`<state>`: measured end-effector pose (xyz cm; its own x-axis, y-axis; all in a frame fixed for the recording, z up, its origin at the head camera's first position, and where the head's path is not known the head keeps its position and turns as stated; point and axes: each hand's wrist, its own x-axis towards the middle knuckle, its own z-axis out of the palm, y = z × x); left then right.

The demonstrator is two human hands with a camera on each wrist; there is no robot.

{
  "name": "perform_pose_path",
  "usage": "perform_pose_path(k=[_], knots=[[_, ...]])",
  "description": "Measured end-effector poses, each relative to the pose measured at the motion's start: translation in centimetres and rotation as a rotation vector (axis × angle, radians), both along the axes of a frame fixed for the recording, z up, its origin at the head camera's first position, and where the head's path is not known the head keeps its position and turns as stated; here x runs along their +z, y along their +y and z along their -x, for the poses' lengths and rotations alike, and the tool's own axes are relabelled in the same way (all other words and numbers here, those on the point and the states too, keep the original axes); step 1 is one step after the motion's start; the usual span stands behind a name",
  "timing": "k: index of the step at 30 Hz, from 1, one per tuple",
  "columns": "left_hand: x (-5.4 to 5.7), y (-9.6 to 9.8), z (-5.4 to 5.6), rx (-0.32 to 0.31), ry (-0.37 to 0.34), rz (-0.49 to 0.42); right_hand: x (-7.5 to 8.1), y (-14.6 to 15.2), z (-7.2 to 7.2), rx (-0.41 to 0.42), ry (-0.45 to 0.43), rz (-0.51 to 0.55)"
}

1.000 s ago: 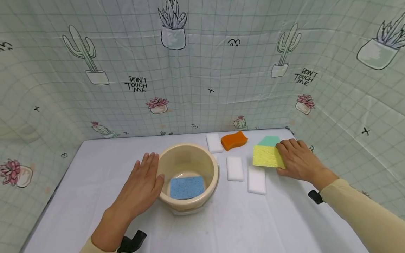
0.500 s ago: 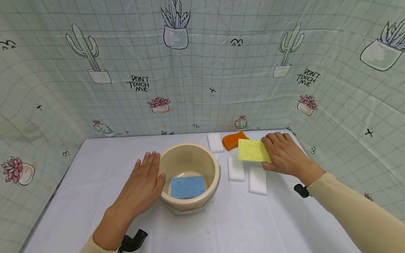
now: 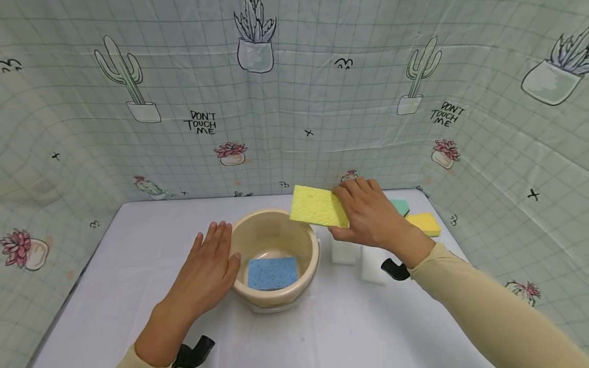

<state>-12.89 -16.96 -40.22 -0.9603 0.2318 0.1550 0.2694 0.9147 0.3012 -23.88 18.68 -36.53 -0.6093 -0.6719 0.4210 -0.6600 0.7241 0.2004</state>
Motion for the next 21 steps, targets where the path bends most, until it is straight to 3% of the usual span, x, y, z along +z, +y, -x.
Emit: perform_pose_path(k=[4, 10, 15, 21], knots=[[0.0, -0.1, -0.1, -0.002, 0.021, 0.007, 0.4, -3.7, -0.8, 0.056, -0.036, -0.013], [0.3, -0.4, 0.0, -0.008, 0.003, 0.025, 0.3, -7.6, -1.7, 0.079, -0.163, -0.087], [0.7, -1.1, 0.3, -0.019, -0.011, 0.032, -0.4, -9.2, -2.2, 0.084, -0.239, -0.141], [0.3, -1.2, 0.5, -0.019, -0.049, 0.032, -0.9, -10.2, -2.7, 0.100, -0.283, -0.192]])
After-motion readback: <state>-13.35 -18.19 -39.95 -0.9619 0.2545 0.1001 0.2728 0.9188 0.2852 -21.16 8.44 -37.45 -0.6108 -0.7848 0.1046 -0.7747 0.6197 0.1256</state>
